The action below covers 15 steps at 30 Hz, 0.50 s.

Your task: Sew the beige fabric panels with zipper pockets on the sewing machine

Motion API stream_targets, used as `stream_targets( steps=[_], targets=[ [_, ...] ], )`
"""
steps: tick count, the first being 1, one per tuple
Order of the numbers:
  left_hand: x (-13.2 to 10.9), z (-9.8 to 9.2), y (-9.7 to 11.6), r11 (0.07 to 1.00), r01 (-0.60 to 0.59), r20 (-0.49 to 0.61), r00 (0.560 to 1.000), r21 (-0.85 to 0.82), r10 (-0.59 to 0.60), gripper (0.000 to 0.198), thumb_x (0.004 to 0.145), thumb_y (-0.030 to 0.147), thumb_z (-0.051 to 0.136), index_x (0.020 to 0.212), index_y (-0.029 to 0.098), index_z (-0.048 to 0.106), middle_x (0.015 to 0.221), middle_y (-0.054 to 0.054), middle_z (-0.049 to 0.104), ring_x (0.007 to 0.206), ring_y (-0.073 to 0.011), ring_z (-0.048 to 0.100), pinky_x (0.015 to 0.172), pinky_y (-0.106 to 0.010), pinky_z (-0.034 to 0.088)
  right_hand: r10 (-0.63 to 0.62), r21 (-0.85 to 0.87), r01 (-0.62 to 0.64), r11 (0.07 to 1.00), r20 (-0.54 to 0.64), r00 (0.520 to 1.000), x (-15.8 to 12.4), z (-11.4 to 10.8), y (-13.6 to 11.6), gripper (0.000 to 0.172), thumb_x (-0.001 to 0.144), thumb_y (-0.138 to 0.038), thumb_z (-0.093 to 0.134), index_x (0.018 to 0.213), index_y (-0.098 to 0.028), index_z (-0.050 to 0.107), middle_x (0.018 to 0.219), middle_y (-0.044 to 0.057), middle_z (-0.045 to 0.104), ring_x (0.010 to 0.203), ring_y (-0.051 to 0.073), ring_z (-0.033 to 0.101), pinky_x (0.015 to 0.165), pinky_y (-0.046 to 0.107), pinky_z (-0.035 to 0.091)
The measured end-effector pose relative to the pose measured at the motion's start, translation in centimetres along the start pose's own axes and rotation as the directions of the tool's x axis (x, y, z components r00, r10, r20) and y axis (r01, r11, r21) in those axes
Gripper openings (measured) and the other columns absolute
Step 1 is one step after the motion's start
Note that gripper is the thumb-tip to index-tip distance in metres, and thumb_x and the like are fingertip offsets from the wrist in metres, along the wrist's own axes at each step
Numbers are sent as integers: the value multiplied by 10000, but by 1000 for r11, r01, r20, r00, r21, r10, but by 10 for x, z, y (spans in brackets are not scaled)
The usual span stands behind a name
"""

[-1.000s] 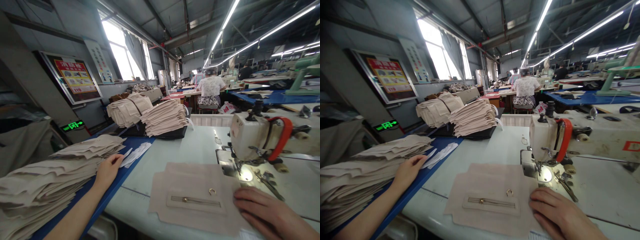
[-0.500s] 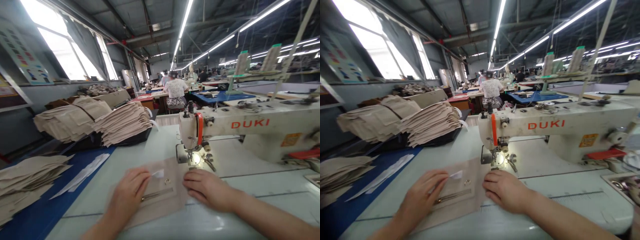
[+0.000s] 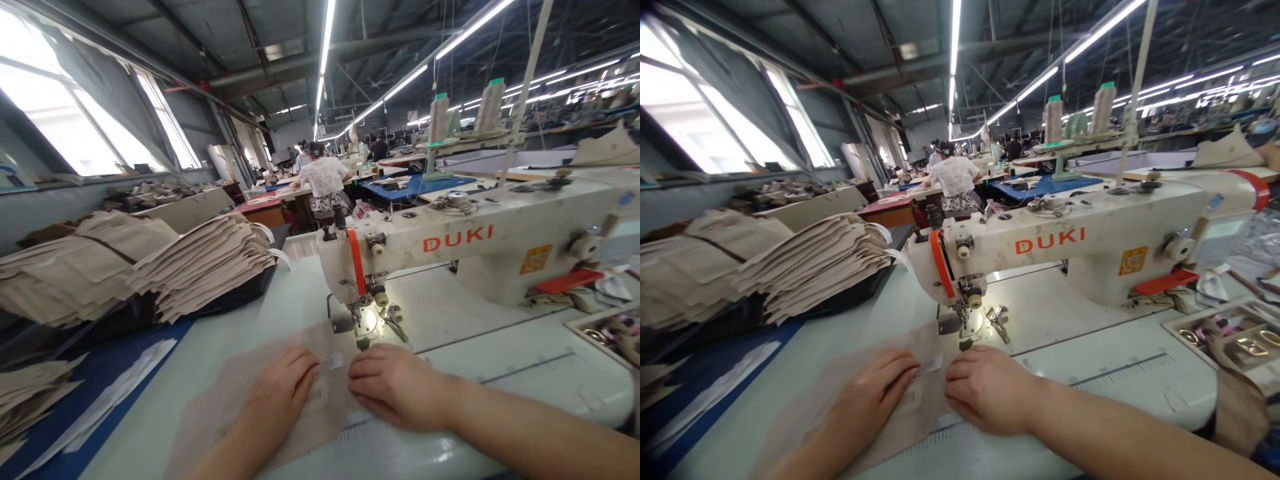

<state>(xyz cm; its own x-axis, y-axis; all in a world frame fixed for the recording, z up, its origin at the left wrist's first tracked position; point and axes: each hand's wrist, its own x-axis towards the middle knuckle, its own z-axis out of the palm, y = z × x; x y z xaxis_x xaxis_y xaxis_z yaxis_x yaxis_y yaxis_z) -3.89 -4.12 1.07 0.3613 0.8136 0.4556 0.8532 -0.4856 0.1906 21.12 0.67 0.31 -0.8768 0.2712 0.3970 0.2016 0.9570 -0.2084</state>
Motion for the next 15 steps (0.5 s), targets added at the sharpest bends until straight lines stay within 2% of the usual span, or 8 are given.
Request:
stream_targets(
  steps=[3,6,10,15],
  targets=[
    [1,1,6,1000,0,-6,1000,28,0,246,970,294,480,1005,213,710,997,-71,737,929,-212,690,867,-338,571,6,-11,-6,1000,7,1000,0,-1,0,204,980,-214,491,995,-162,688,1004,79,726,985,202,639,881,319,472],
    [4,6,12,999,-20,39,999,33,19,234,930,269,526,1057,204,711,1054,-82,734,976,-226,684,894,-354,571,16,-11,-16,1000,11,1000,0,-2,0,206,984,-209,489,1023,-158,684,1054,92,717,1015,202,632,908,319,472],
    [12,11,17,999,-9,99,995,47,4,249,910,177,485,997,200,718,985,-74,735,931,-214,685,857,-335,573,32,-7,-31,999,20,999,2,-3,-1,205,993,-214,492,1057,-155,677,1088,95,708,1033,201,630,940,322,470],
    [21,11,17,994,8,180,983,106,-27,223,895,153,491,890,199,709,901,-66,726,854,-218,682,797,-336,563,25,-22,-24,999,15,1000,2,-2,0,220,1000,-212,479,1058,-150,682,1082,93,711,1015,203,636,913,318,473]
  ],
)
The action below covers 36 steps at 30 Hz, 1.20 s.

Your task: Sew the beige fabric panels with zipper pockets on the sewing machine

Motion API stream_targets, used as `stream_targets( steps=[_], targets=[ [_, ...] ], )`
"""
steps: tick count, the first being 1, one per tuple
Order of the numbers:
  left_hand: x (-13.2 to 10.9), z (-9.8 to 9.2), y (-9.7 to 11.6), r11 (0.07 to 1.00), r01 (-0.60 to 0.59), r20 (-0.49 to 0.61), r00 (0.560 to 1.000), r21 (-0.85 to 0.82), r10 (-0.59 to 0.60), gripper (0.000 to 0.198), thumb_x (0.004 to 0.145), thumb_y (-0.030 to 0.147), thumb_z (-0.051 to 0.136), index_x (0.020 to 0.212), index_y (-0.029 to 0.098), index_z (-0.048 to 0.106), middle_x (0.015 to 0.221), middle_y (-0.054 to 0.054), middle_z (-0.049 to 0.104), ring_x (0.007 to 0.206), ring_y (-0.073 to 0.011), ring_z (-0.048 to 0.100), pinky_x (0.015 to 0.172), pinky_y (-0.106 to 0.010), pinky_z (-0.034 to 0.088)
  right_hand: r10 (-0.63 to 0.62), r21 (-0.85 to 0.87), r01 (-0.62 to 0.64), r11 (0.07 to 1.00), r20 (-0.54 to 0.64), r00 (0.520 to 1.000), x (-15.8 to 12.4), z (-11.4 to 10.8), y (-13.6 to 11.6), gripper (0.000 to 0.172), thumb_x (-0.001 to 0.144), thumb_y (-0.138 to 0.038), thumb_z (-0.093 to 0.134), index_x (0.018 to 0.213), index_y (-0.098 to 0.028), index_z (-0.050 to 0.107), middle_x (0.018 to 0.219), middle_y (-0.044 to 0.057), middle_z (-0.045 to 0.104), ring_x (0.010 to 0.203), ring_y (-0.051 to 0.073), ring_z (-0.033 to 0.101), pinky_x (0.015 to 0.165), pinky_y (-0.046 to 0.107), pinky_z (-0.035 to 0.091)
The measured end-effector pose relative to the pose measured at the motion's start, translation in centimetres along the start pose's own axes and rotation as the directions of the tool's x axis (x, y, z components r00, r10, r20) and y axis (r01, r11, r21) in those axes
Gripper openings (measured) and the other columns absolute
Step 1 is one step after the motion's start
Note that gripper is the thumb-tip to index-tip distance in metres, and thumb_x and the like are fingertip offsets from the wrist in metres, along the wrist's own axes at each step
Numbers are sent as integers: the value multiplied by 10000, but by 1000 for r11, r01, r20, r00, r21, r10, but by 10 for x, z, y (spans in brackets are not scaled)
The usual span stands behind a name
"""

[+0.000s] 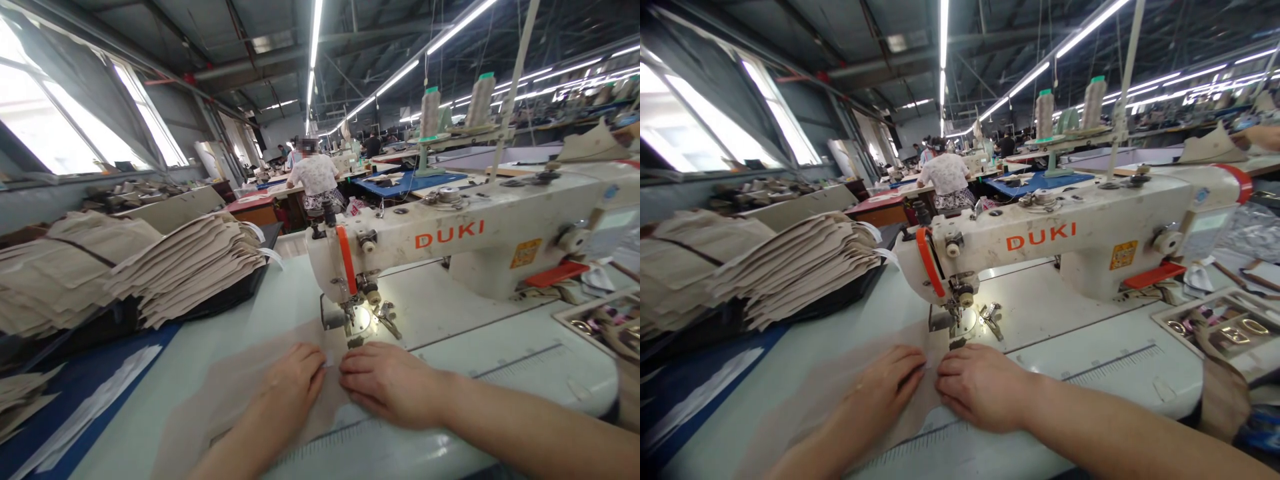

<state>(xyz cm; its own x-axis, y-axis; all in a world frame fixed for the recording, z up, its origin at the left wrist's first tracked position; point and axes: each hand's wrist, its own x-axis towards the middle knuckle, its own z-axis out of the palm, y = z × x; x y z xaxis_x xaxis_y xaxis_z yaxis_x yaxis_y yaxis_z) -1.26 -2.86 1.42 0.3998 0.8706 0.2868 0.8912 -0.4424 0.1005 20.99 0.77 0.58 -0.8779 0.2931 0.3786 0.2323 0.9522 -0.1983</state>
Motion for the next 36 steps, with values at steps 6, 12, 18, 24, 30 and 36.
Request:
stream_targets(
  steps=[6,12,18,24,30,36],
  targets=[
    [7,-5,3,999,6,116,993,52,-12,284,869,80,438,796,206,682,839,-57,711,770,-197,670,700,-286,521,-50,-8,50,999,18,999,-2,0,0,218,989,-219,480,997,-161,690,996,78,729,997,205,636,856,317,468],
    [5,3,4,982,-66,115,992,179,46,322,798,-18,416,738,196,649,722,-64,656,718,-212,649,649,-288,507,-59,-13,60,998,16,998,-3,-1,0,200,976,-211,496,964,-170,692,965,72,722,981,203,634,838,306,463],
    [-2,12,-2,983,-96,-92,990,158,111,268,895,58,443,825,201,657,810,-56,691,767,-205,662,709,-305,539,-63,-23,63,998,23,998,-3,0,-1,191,972,-213,502,959,-166,687,973,72,722,990,206,630,850,315,465],
    [5,17,3,970,-178,-255,942,166,217,277,923,51,401,873,181,640,820,-59,697,753,-213,671,697,-336,562,-42,-14,42,999,36,998,-2,0,-2,197,970,-227,514,1050,-149,676,1045,74,713,1034,210,621,888,323,474],
    [5,22,2,972,-180,-193,959,153,209,334,861,-18,376,921,183,636,821,-48,702,724,-216,681,662,-350,577,-38,-29,39,999,45,998,-2,-1,-2,199,978,-230,501,1026,-148,677,1008,75,717,1009,212,621,875,320,469],
    [3,18,1,948,-247,-227,930,201,290,323,873,-28,377,881,179,624,789,-28,692,707,-194,672,664,-321,584,-57,-45,60,997,68,996,-3,-1,-2,169,971,-225,518,1000,-148,666,1015,75,709,992,206,617,835,317,456]
  ],
)
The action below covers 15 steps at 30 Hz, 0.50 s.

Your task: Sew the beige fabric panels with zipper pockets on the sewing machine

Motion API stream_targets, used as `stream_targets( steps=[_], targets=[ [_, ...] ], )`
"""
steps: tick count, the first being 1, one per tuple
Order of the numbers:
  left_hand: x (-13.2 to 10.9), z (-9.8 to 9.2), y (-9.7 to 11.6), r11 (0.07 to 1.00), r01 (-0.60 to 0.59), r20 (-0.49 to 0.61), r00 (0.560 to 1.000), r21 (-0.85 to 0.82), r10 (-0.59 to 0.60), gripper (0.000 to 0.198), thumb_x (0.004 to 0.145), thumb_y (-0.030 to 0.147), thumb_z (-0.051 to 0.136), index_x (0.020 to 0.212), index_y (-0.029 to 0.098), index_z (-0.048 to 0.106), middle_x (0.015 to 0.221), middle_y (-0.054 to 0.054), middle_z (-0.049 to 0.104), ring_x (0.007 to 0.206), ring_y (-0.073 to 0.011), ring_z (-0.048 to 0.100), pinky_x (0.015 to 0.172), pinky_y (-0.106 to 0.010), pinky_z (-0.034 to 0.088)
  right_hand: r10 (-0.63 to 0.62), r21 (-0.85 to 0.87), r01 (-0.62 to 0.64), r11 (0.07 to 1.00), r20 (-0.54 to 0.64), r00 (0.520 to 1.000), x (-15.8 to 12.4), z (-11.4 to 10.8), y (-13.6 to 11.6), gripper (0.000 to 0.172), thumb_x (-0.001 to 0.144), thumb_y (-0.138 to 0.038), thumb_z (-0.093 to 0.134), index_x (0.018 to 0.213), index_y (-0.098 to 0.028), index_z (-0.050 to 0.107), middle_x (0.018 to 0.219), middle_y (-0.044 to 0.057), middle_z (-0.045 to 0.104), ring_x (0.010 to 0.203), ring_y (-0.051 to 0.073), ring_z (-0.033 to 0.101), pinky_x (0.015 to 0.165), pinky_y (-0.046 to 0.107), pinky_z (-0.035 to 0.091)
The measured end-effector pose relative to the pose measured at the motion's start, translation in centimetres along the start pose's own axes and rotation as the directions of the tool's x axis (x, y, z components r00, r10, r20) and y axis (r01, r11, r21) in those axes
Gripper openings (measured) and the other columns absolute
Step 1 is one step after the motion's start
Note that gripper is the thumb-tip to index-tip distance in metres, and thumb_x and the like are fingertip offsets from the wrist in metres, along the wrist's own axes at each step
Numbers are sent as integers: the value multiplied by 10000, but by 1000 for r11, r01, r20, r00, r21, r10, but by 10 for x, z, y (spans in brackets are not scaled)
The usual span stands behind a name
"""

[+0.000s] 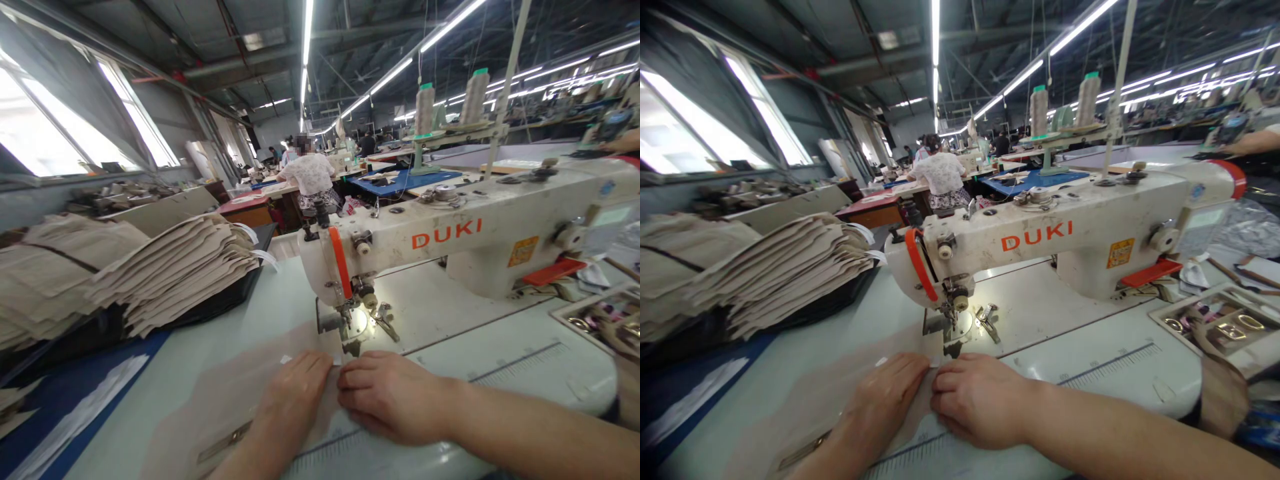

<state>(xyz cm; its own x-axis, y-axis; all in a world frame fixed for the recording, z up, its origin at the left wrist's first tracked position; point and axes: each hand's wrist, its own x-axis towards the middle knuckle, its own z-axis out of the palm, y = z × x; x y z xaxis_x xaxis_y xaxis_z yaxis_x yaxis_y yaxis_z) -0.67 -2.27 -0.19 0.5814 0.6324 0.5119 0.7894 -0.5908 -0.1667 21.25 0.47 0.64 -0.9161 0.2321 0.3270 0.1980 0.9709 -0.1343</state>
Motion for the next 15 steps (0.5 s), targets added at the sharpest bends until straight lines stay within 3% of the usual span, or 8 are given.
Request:
stream_targets(
  steps=[5,10,15],
  targets=[
    [10,1,4,998,-24,-51,998,64,27,325,888,-26,373,863,149,645,907,-79,713,876,-225,682,801,-359,596,-1,-16,1,1000,21,1000,1,-2,-1,169,977,-224,512,991,-147,662,999,60,714,1004,203,605,830,324,437],
    [7,9,0,1000,19,38,999,-13,-19,313,893,-15,388,820,173,627,805,-46,681,745,-207,661,683,-342,597,3,-23,-2,1000,45,999,0,-4,-1,179,985,-234,501,964,-156,661,986,39,711,991,194,599,818,328,418],
    [4,7,-5,995,-8,59,998,-99,14,282,914,18,418,854,194,630,831,-31,680,762,-180,654,716,-301,580,20,-25,-18,1000,58,998,0,-4,0,153,969,-229,519,960,-163,656,992,37,709,983,188,597,820,323,410]
  ],
)
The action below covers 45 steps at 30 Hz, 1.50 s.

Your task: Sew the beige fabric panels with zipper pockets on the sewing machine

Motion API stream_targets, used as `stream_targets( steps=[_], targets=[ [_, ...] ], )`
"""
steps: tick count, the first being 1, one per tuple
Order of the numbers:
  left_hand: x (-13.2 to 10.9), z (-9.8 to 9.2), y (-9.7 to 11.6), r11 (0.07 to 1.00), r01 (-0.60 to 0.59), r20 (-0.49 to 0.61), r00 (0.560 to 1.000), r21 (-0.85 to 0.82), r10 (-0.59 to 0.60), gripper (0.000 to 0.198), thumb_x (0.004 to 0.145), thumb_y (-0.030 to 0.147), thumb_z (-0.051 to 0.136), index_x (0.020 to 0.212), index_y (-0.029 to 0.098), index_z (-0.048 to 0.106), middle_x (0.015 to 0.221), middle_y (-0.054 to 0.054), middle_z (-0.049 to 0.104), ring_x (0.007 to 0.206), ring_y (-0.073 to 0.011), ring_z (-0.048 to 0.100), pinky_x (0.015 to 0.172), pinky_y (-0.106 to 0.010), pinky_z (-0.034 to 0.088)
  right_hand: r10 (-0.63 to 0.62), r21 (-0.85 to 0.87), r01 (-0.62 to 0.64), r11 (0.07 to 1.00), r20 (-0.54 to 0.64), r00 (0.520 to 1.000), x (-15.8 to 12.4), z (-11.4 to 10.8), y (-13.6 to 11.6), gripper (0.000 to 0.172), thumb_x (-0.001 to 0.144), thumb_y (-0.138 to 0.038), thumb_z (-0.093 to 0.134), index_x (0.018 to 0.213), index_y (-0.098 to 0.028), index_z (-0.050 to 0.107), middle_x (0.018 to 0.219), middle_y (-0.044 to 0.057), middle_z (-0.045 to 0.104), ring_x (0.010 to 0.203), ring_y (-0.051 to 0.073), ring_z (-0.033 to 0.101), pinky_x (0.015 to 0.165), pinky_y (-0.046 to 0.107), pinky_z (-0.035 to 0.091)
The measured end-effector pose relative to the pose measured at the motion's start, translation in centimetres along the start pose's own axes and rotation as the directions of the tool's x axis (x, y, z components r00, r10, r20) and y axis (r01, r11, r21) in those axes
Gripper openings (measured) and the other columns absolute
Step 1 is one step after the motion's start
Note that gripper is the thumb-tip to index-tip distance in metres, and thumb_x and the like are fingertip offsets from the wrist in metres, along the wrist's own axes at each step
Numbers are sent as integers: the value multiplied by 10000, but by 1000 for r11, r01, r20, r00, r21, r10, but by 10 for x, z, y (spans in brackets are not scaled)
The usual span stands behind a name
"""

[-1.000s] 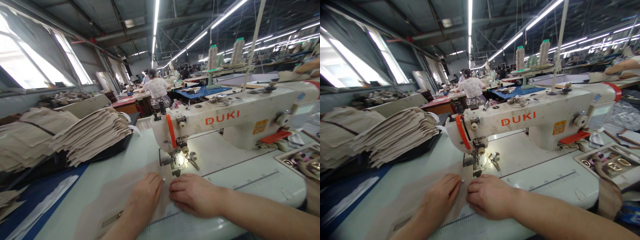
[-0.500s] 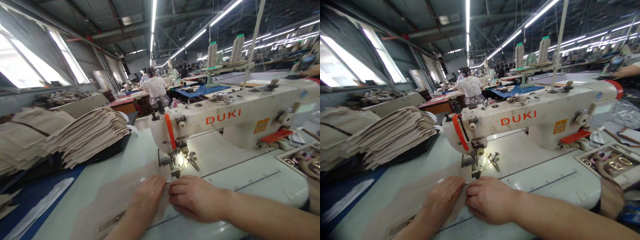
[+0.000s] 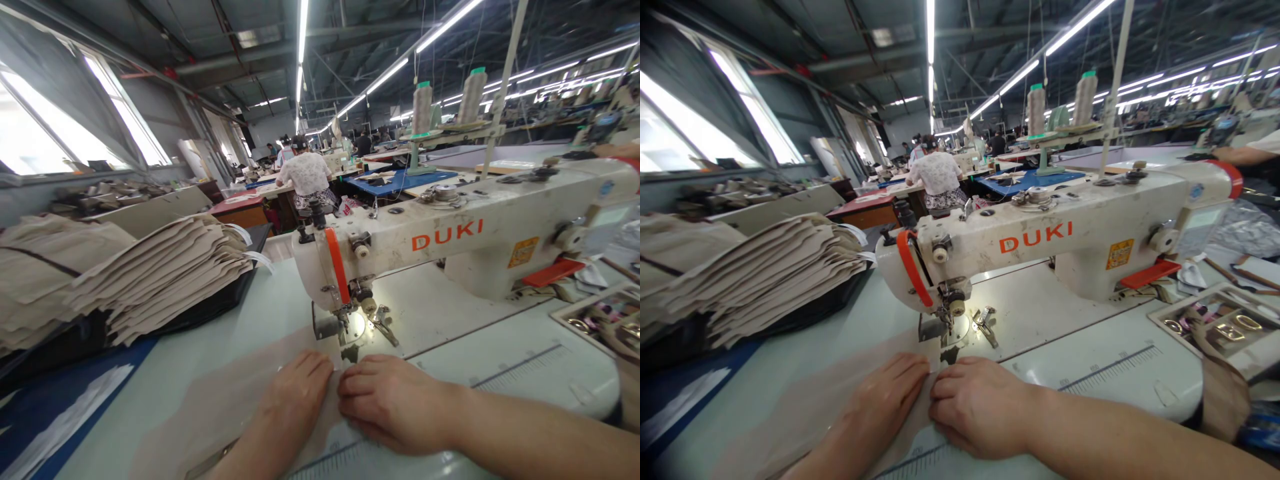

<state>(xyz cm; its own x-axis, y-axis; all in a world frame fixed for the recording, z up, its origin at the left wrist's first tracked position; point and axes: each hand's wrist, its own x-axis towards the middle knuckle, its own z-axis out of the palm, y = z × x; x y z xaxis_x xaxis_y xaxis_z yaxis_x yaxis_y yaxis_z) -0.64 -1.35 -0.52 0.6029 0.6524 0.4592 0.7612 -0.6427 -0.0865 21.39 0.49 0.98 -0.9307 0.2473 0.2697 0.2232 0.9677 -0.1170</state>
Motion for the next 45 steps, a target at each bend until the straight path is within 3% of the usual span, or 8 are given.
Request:
stream_targets(
  steps=[5,12,20,39,45],
  targets=[
    [4,-5,1,997,-66,-107,992,-33,62,349,974,44,332,886,172,645,821,-37,693,744,-169,663,693,-279,579,10,-1,-10,1000,-3,1000,0,1,1,150,970,-233,515,945,-172,650,972,32,706,964,185,597,811,320,406],
    [5,-5,4,994,-91,-202,974,63,102,389,1032,130,308,893,156,671,868,-47,737,780,-175,696,737,-298,586,9,4,-9,1000,-6,1000,1,0,1,165,976,-233,509,968,-167,660,1002,41,713,991,191,598,846,317,413],
    [4,-1,4,997,-65,-200,977,32,70,410,1039,142,288,883,167,667,825,-34,727,746,-173,692,696,-305,579,12,12,-12,1000,16,1000,0,1,1,137,932,-227,559,976,-155,667,1013,46,713,1003,200,598,900,322,430],
    [3,0,3,997,-78,-184,980,6,78,370,963,29,322,881,165,657,828,-43,726,744,-173,685,710,-298,572,22,40,-20,999,-39,999,-2,1,2,169,943,-208,518,965,-168,681,991,57,722,958,200,614,877,325,443],
    [3,-1,6,999,-44,-131,990,29,48,360,928,7,346,888,158,671,859,-60,734,766,-185,695,721,-309,597,202,27,-201,979,-114,973,5,2,11,210,957,-178,505,1025,-147,701,956,69,711,904,204,610,879,318,472]
  ],
)
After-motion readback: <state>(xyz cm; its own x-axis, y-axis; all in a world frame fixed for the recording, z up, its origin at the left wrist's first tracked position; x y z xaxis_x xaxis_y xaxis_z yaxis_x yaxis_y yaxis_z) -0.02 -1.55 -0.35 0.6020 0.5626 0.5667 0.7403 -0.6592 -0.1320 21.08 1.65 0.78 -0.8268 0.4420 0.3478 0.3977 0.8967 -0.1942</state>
